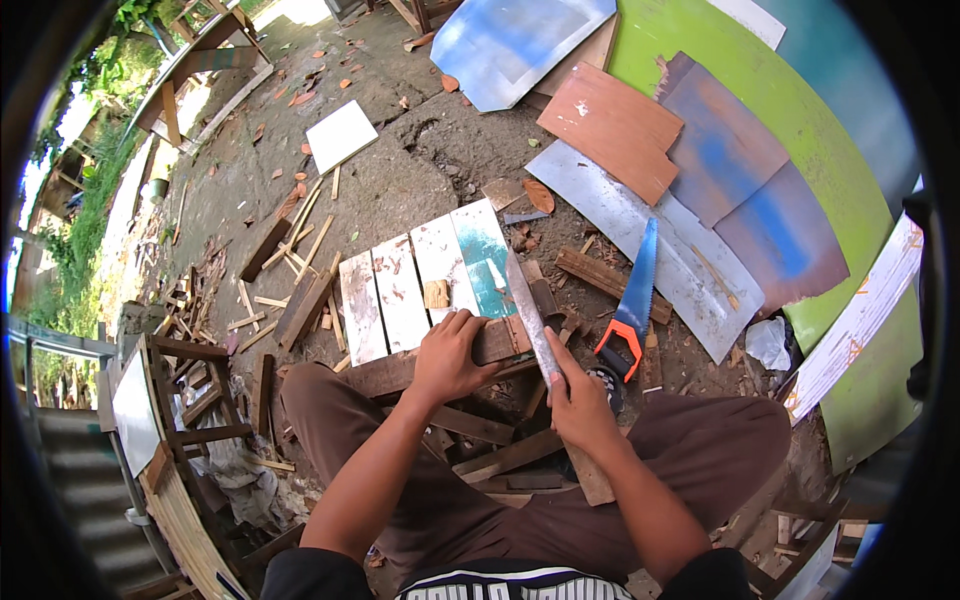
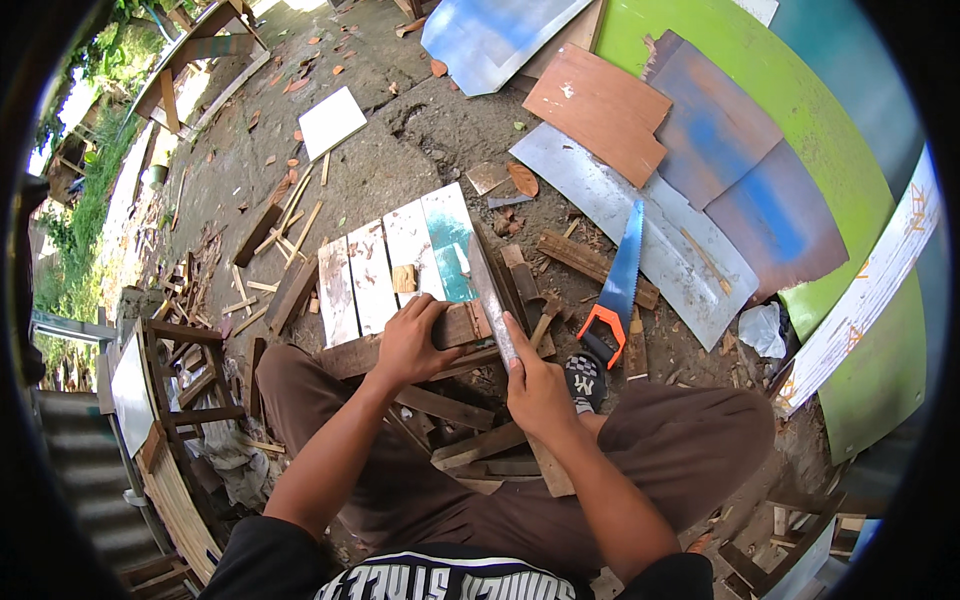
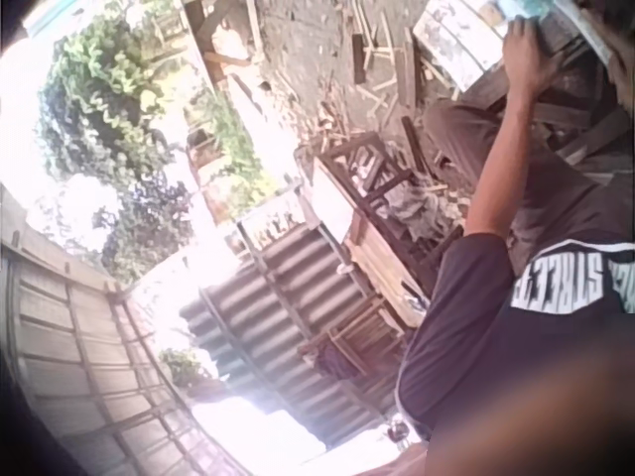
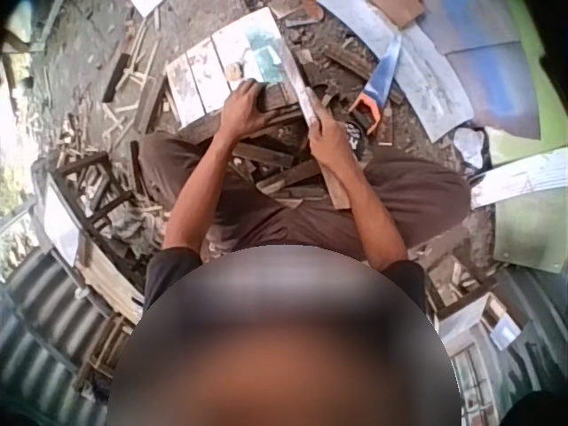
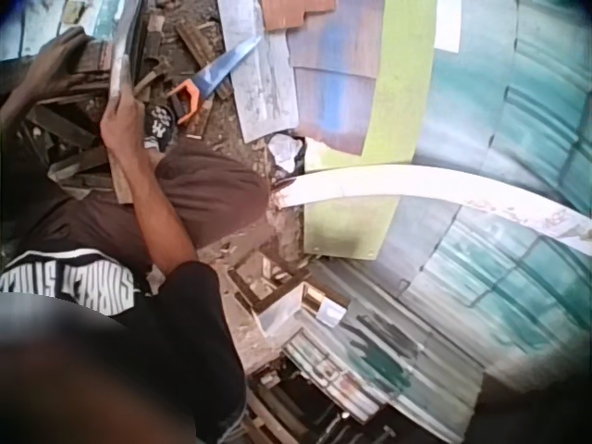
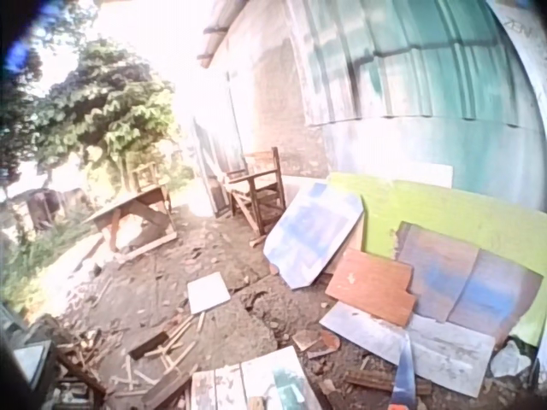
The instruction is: The person sits on the ground and uses a hand saw to cut a small wooden block. They repeatedly saw the block, pause to inspect the cut, and then continue sawing until the piece is separated.
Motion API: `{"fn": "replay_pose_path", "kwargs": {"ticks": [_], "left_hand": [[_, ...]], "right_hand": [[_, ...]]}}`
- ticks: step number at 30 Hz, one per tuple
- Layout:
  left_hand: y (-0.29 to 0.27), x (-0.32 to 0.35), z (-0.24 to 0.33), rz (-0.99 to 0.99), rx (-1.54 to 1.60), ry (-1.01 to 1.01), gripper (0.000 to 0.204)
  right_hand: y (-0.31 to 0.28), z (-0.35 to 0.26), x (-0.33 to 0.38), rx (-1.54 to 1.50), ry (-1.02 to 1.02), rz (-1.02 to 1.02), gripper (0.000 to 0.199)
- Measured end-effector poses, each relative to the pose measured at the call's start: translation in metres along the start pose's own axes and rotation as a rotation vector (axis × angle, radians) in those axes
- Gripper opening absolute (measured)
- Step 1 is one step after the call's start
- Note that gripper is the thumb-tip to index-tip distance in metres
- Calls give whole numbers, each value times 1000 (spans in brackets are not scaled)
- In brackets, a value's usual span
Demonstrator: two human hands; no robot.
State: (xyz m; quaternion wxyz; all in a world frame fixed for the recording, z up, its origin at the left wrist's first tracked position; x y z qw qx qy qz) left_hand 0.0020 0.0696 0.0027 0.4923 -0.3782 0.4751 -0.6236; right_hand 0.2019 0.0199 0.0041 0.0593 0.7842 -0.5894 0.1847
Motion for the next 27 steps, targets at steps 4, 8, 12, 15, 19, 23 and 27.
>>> {"fn": "replay_pose_path", "kwargs": {"ticks": [4,8,12,15,19,23,27], "left_hand": [[1,0,-1,-9,1,-1,67],[0,1,-1,-4,-12,2,68],[0,0,-1,-2,-24,-2,68],[3,-1,-2,-33,-6,-13,69],[4,-3,-4,-36,20,-13,70],[5,-6,-5,-37,46,6,69],[1,-8,-4,-9,48,25,69]], "right_hand": [[10,12,13,-9,98,-58,69],[12,5,16,1,-23,-53,69],[13,3,16,43,-39,-48,70],[14,3,20,87,-15,-31,71],[15,1,20,117,-45,-20,72],[16,0,5,34,-70,-34,72],[20,1,-20,-24,0,-64,71]]}}
Point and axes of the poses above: each hand's wrist, its own x-axis away from the middle knuckle, its own y-axis out of the palm, z = x × y, the point moved 9 cm from there along -x, towards the middle knuckle, and after that the axes turned 14 degrees about -x, right-handed, at the moved point
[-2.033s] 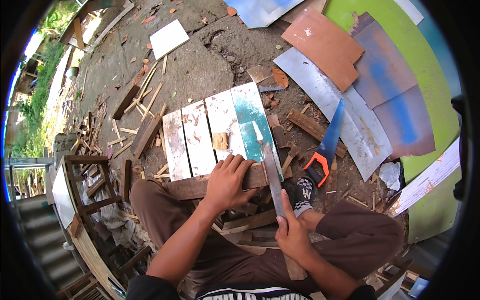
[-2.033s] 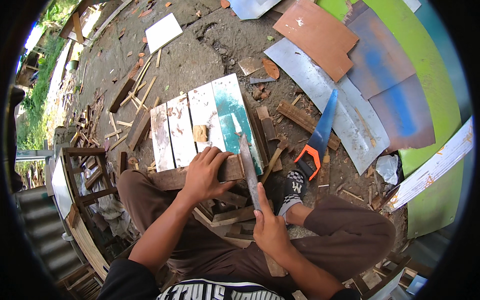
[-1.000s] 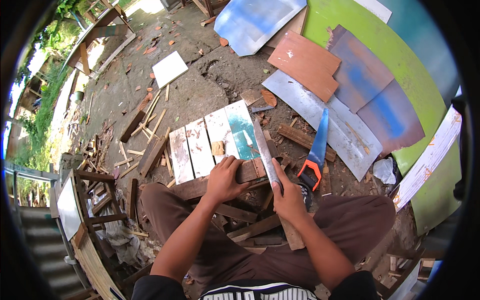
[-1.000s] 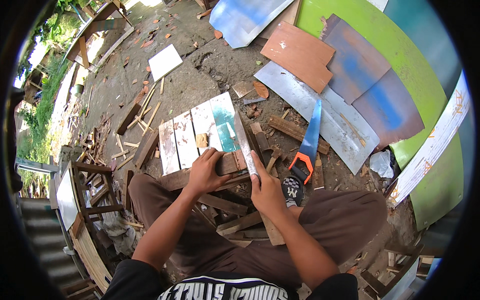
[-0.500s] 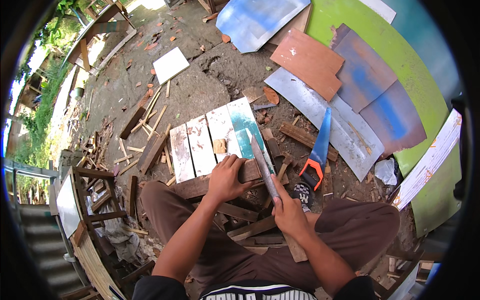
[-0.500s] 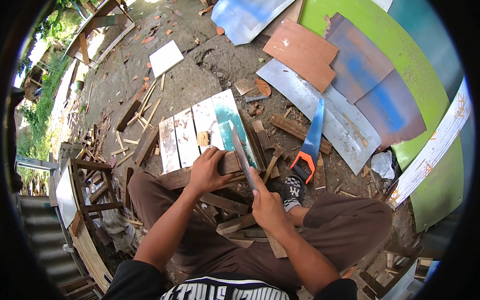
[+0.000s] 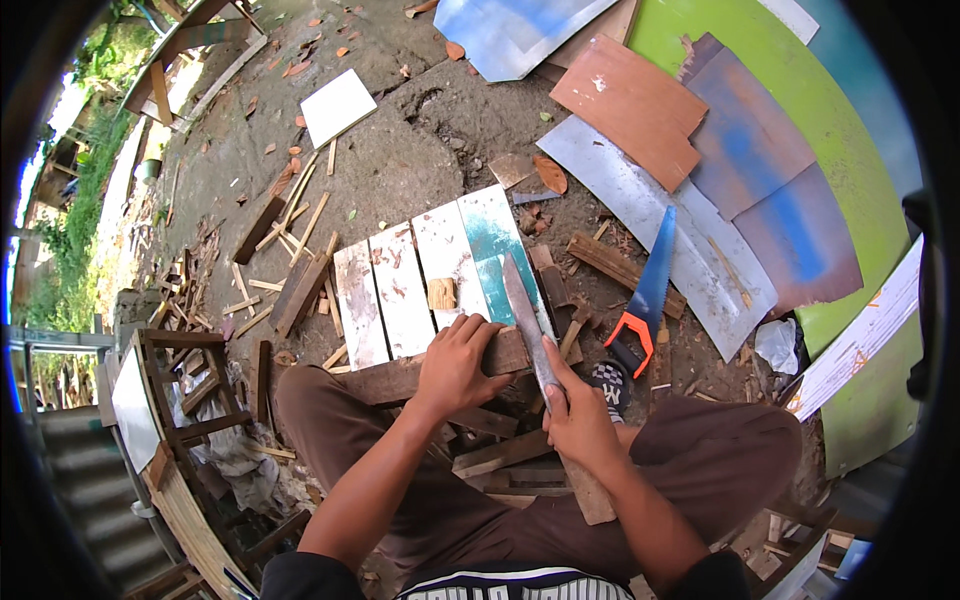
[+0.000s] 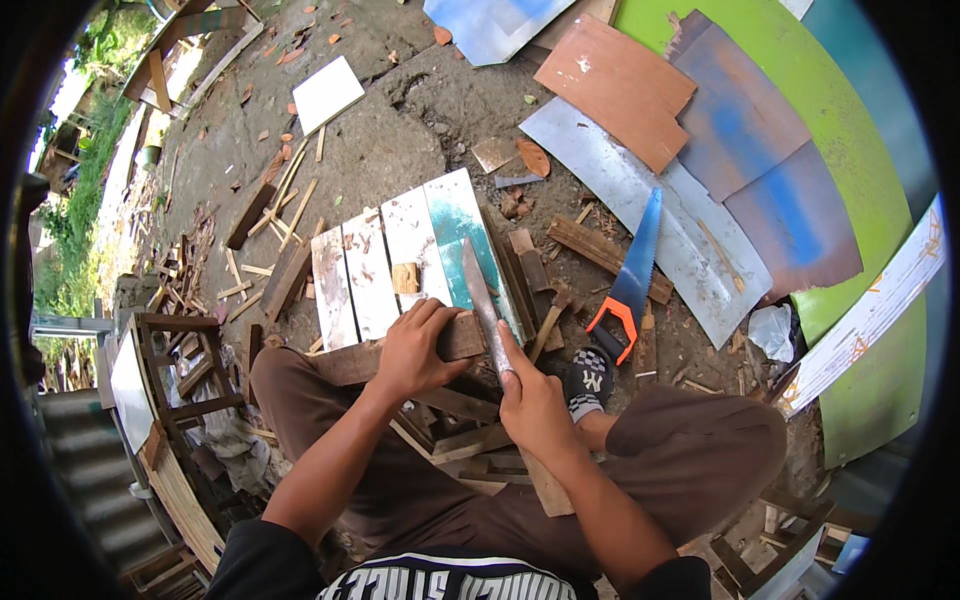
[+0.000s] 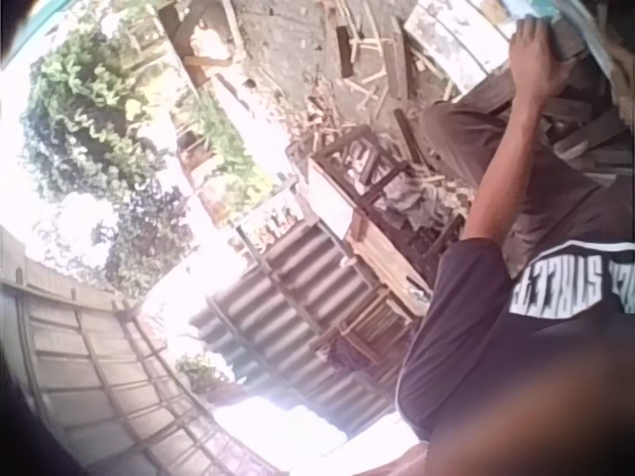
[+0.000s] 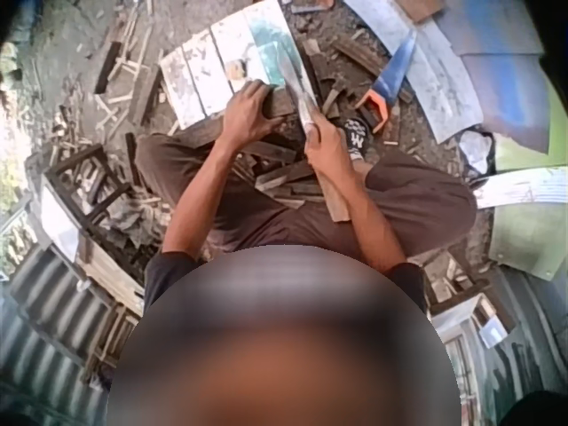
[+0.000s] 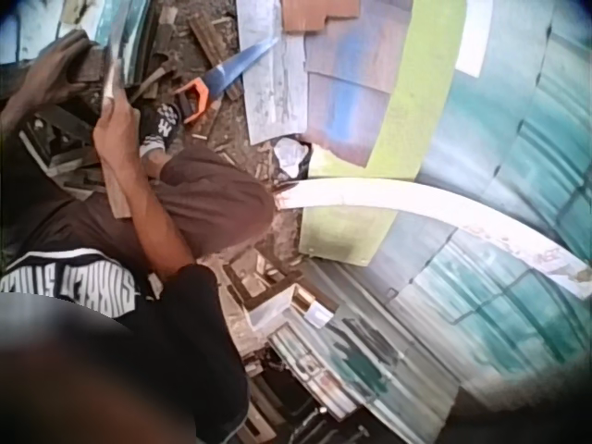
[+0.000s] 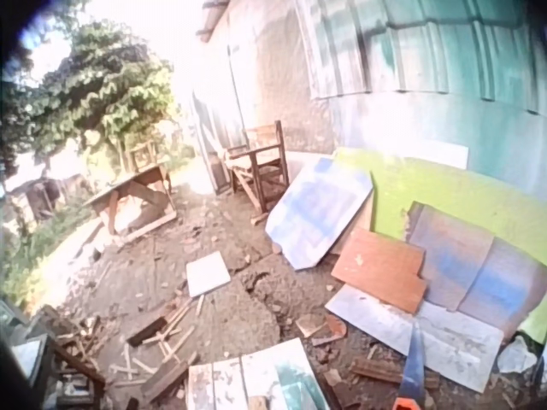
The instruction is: The person sits on the ground and uses a hand saw to cut a small wooden block. They repeatedly saw the block, pause to inspect the cut, and then continue sawing until the piece is separated.
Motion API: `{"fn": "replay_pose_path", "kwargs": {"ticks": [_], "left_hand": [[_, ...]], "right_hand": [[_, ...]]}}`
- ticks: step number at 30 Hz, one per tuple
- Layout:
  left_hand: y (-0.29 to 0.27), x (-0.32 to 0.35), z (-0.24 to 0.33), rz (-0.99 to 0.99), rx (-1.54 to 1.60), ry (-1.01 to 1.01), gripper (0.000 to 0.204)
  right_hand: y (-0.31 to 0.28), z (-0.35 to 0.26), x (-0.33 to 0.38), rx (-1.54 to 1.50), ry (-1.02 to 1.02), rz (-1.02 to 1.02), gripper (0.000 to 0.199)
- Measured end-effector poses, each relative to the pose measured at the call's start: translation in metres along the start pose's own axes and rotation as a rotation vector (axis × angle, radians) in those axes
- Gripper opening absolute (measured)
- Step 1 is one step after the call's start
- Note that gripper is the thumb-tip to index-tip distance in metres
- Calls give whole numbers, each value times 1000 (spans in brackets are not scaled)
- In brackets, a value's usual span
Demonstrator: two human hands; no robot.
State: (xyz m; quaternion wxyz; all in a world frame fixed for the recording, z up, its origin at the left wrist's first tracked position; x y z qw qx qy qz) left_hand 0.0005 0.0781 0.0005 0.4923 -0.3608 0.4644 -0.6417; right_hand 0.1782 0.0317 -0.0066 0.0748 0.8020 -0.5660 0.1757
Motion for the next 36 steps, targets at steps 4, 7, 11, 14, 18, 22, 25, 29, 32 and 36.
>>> {"fn": "replay_pose_path", "kwargs": {"ticks": [4,7,11,14,18,22,25,29,32,36], "left_hand": [[2,3,-1,-27,-5,-23,69],[4,3,0,-40,-14,-27,70],[-8,4,7,12,-10,-28,72],[-31,9,15,96,34,-64,72],[-103,30,35,537,110,8,73],[-152,58,35,835,243,20,79],[-170,79,28,1019,319,-19,76],[-175,98,27,1157,355,-49,76],[-175,103,25,1181,376,-66,77],[-179,108,18,1220,380,-80,74]], "right_hand": [[-3,20,-2,-368,339,-87,68],[-7,7,1,-302,252,-55,67],[-15,-55,16,79,-280,111,65],[-24,-86,36,106,-450,126,61],[-32,-126,65,54,-555,188,56],[-22,-174,97,103,-680,148,56],[-7,-211,119,244,-789,83,59],[24,-247,131,460,-890,-65,57],[47,-261,128,663,-904,-123,63],[63,-269,120,828,-842,-113,68]]}}
Point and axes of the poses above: each hand's wrist, its own x-axis away from the middle knuckle, its own y-axis out of the palm, z = x × y, the point moved 9 cm from there along -x, towards the middle knuckle, and after that the axes turned 14 degrees about -x, right-handed, at the moved point
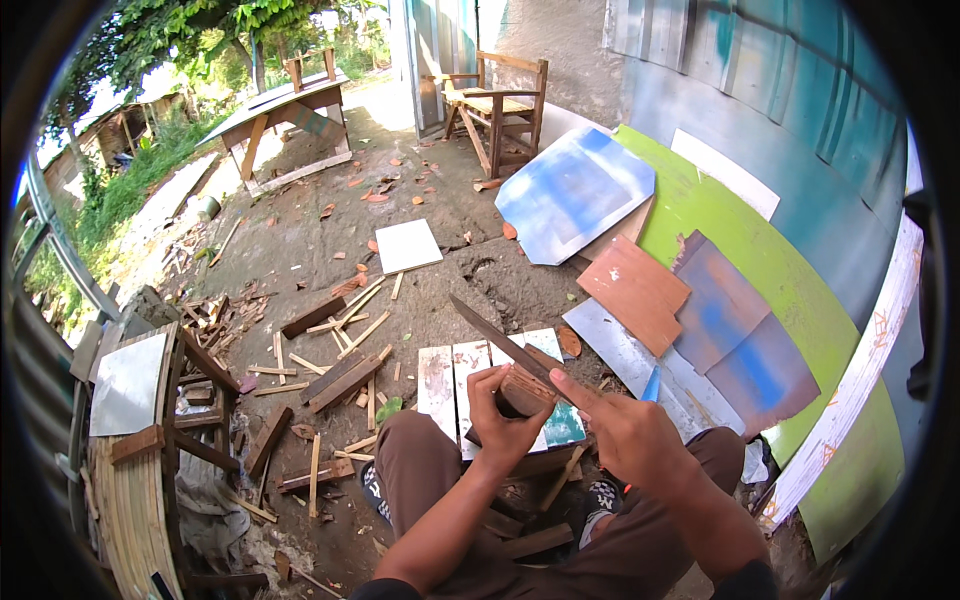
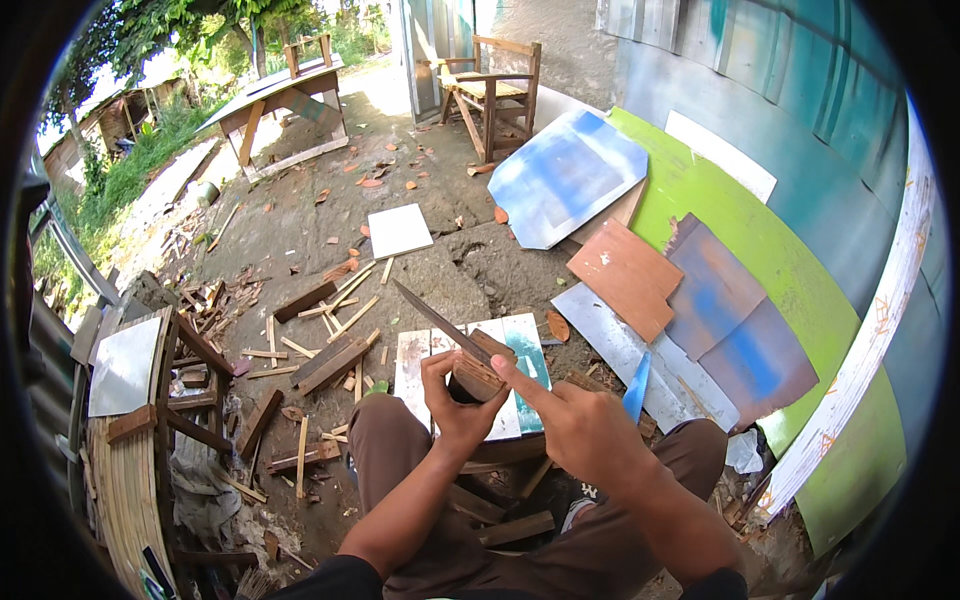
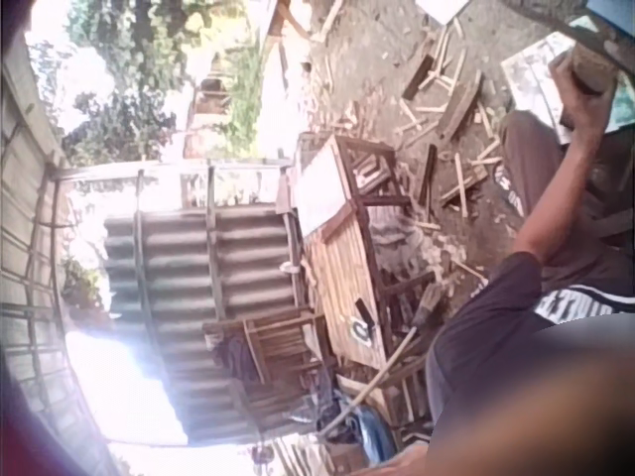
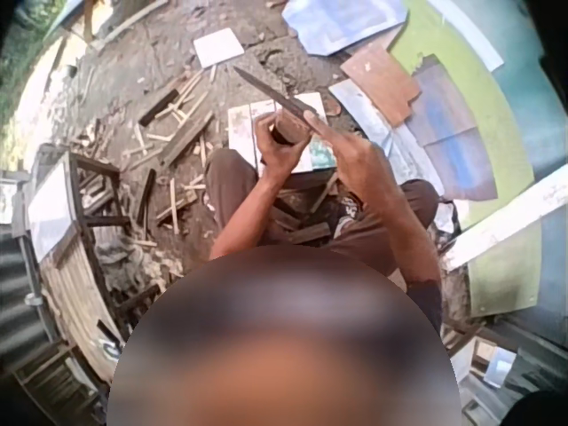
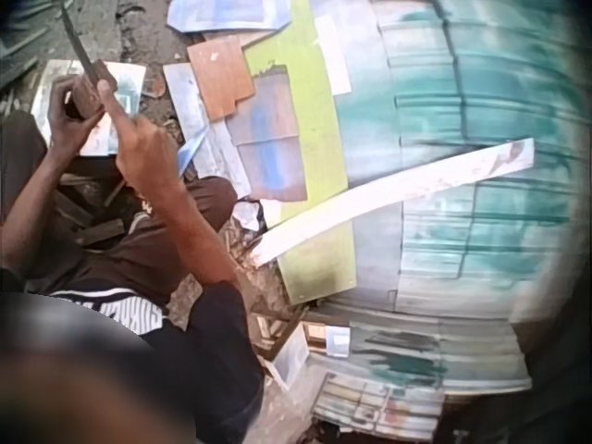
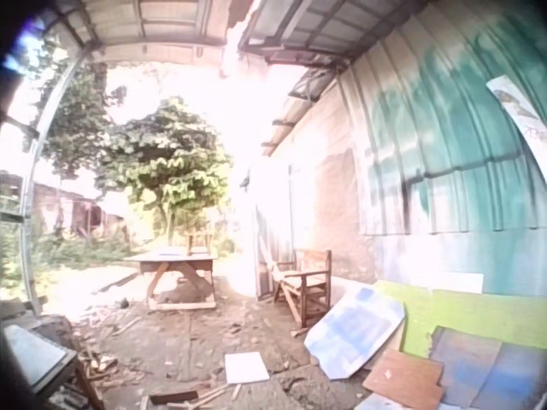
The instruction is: The person sits on the ground and uses a hand saw to cut a small wooden block. They repeatedly saw the block, pause to inspect the cut, and then continue sawing until the piece is separated.
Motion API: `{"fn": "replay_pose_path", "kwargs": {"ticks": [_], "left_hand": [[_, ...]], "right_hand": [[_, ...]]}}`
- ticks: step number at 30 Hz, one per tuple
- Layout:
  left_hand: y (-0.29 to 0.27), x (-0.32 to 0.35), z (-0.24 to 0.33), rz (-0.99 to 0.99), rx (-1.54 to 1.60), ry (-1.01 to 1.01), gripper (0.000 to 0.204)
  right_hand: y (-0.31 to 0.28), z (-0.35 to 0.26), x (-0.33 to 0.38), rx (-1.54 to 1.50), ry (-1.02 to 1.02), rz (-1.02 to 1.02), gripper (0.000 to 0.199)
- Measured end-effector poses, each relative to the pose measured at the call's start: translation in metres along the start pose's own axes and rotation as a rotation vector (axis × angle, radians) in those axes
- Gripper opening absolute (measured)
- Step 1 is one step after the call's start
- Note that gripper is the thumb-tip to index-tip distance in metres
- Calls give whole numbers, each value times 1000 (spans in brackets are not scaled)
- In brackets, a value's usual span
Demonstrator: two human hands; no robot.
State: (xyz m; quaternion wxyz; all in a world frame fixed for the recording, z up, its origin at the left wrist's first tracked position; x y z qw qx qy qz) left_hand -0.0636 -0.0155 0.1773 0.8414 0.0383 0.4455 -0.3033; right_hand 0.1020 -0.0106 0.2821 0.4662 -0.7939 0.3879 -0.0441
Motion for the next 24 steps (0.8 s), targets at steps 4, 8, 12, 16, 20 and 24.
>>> {"fn": "replay_pose_path", "kwargs": {"ticks": [4,8,12,16,20,24], "left_hand": [[-4,-3,-6,25,28,-30,72],[-5,-5,-12,22,39,-70,70],[-6,-6,-15,30,38,-74,71],[-7,-7,-16,51,47,-86,72],[-6,-8,-18,50,36,-104,73],[-3,-10,-20,18,25,-90,74]], "right_hand": [[5,-6,-9,42,24,-36,69],[8,-10,-17,74,5,-44,70],[12,-9,-23,94,0,-69,71],[14,-6,-28,103,3,-88,71],[16,-4,-30,123,22,-100,71],[17,-1,-36,82,51,-132,72]]}}
Point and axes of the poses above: each hand's wrist, its own x-axis away from the middle knuckle, its own y-axis out of the palm, z = x × y, the point moved 9 cm from there along -x, towards the middle knuckle, and after that the axes turned 14 degrees about -x, right-handed, at the moved point
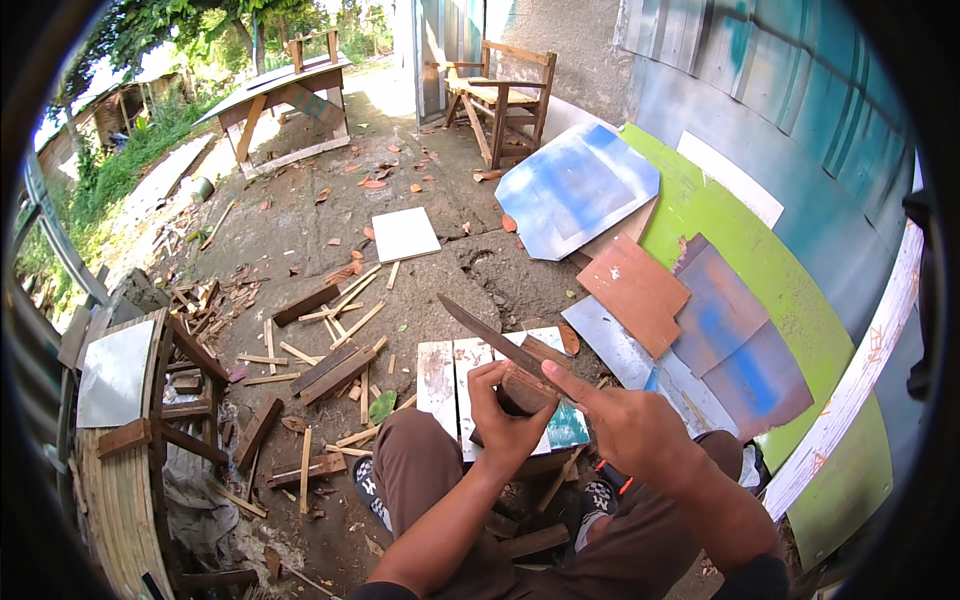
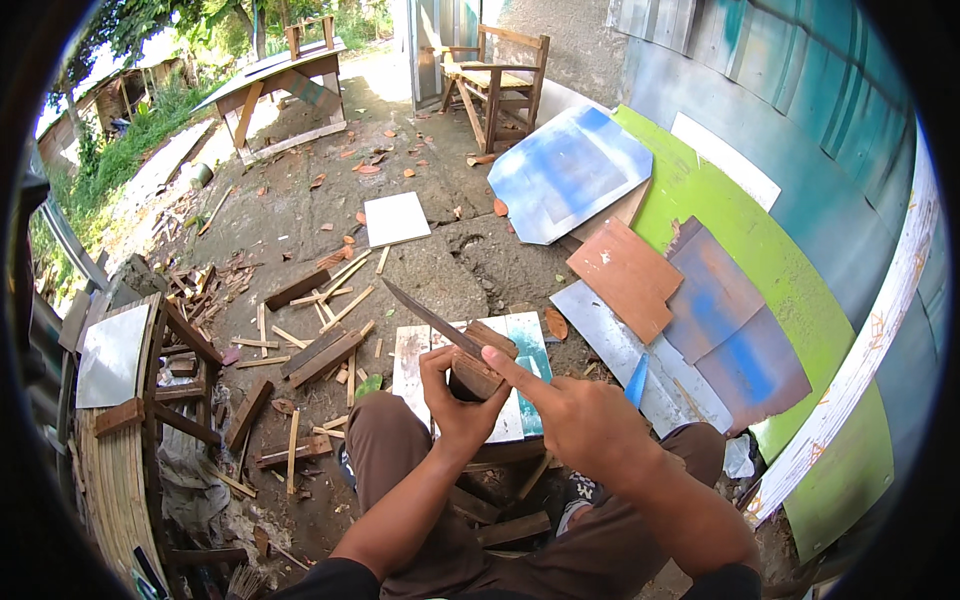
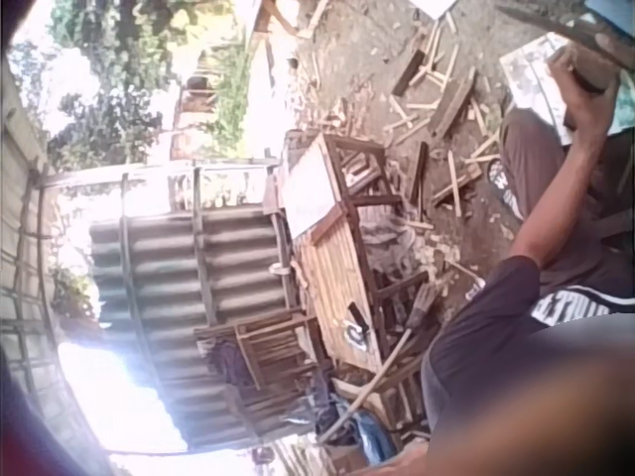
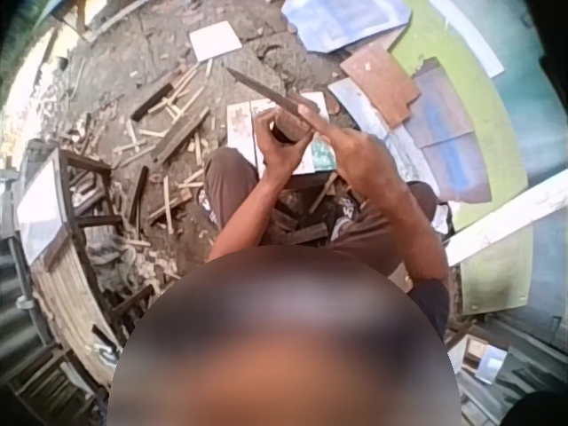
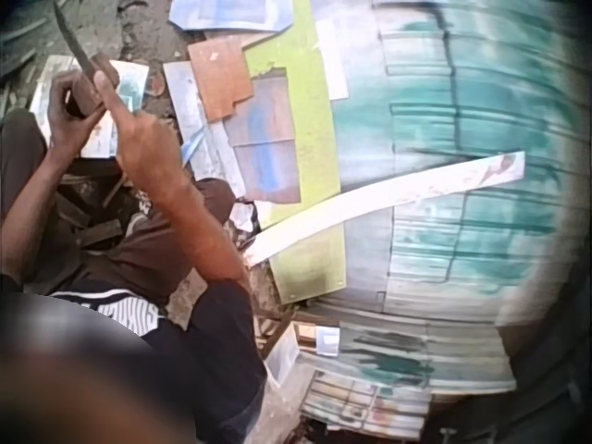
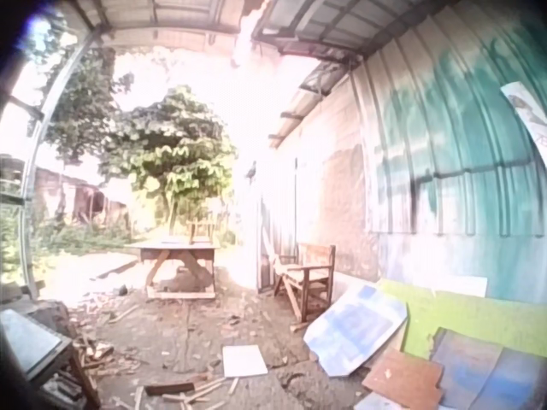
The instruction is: The person sits on the ground and uses a hand saw to cut a small wooden block. They repeatedly saw the block, pause to inspect the cut, and then continue sawing until the piece is separated.
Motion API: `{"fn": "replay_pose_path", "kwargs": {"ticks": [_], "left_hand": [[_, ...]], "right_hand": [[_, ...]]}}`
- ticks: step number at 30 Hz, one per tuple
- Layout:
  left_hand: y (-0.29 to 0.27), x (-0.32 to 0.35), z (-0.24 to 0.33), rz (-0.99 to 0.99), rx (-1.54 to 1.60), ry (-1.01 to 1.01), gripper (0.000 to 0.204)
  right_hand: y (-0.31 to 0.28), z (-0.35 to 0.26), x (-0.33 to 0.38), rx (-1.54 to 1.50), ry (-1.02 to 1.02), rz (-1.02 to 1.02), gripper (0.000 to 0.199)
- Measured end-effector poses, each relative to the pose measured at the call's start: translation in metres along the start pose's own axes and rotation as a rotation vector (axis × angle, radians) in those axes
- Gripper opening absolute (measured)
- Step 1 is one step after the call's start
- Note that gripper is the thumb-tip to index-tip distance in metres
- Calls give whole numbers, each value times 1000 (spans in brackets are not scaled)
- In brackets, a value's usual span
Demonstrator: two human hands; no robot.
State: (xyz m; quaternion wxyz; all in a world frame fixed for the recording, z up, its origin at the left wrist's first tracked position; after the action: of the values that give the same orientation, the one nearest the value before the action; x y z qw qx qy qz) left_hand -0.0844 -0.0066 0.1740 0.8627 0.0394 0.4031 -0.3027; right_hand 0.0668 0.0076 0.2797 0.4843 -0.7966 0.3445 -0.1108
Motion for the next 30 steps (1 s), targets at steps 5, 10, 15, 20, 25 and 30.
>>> {"fn": "replay_pose_path", "kwargs": {"ticks": [5,10,15,20,25,30], "left_hand": [[22,7,-16,-204,118,-142,74],[9,5,-32,-124,106,-107,111],[-19,-1,-58,-114,-3,-36,93],[-34,7,-51,-55,-157,125,67],[-36,2,-43,-63,32,133,55],[-44,-3,-49,-158,1,135,53]], "right_hand": [[-5,28,-11,-444,203,-167,67],[-14,53,4,-916,336,-127,59],[-11,165,-3,-1057,266,415,61],[91,361,67,-474,916,822,66],[237,432,173,-396,1136,658,68],[319,449,207,-423,1118,382,71]]}}
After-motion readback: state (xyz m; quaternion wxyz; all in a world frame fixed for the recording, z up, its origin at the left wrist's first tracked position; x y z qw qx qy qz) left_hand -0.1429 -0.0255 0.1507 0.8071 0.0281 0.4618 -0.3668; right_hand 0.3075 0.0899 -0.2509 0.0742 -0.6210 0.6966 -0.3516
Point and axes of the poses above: each hand's wrist, its own x-axis away from the middle knuckle, its own y-axis out of the palm, z = x × y, the point moved 9 cm from there along -x, towards the middle knuckle, and after that the axes turned 14 degrees about -x, right-handed, at the moved point
